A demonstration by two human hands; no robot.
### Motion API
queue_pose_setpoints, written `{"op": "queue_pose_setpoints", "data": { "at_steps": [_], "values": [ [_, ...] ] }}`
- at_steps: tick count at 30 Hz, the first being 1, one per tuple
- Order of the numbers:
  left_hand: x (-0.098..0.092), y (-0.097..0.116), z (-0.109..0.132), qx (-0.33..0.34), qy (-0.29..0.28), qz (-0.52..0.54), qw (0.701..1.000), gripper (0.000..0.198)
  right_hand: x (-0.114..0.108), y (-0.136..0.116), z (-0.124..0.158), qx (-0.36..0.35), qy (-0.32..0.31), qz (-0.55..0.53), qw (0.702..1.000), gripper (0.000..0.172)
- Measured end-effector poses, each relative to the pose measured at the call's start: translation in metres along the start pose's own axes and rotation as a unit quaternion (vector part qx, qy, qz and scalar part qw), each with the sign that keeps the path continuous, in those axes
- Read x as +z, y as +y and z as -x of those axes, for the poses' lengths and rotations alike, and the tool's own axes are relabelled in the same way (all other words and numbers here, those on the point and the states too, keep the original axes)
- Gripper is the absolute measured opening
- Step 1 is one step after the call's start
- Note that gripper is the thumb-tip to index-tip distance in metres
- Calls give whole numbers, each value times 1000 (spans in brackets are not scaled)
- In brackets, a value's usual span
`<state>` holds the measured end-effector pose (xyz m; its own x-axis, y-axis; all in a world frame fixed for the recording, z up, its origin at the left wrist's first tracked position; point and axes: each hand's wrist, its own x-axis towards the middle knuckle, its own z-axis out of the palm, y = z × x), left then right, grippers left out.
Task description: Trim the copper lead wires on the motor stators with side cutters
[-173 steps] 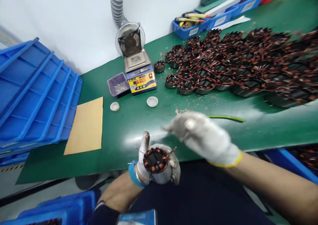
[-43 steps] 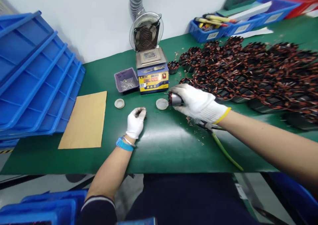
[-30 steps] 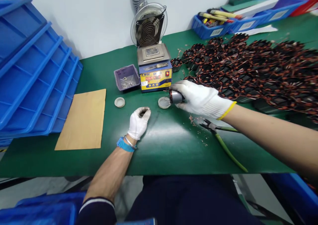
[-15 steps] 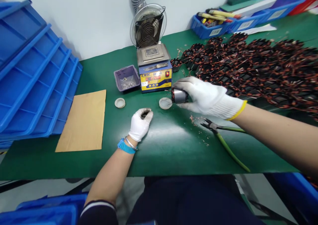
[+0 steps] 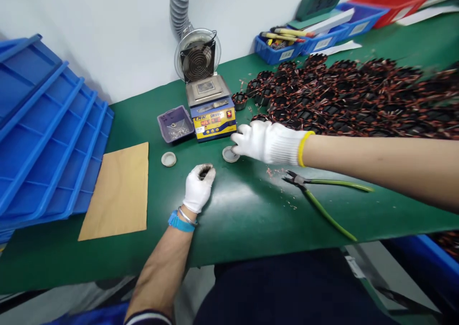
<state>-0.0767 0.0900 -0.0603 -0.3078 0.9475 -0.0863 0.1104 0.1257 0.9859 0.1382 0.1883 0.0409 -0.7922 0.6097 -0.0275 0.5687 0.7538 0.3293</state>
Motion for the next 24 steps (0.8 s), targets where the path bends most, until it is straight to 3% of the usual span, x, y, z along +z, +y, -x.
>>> {"op": "queue_pose_setpoints", "data": {
  "at_steps": [5, 10, 14, 17, 20, 24],
  "values": [
    [1, -2, 0, 1, -1, -2, 1000, 6, -9, -2, -2, 1, -26, 1, 1000, 39],
    [6, -4, 2, 2, 6, 2, 1000, 7, -41, 31, -23, -1, -39, 12, 999, 24],
    [11, -4, 1, 10, 5, 3, 1000, 9, -81, 75, -76, 128, -27, -17, 991, 25],
    [14, -6, 0, 18, 0, -1, 1000, 11, -100, 101, -125, 181, 6, -37, 983, 35],
    [14, -8, -1, 25, -6, -6, 1000, 12, -98, 114, -165, 218, 25, -80, 972, 38],
    [13, -11, -2, 33, -16, -15, 999, 13, -79, 112, -194, 233, 61, -179, 954, 38]
  ]
}}
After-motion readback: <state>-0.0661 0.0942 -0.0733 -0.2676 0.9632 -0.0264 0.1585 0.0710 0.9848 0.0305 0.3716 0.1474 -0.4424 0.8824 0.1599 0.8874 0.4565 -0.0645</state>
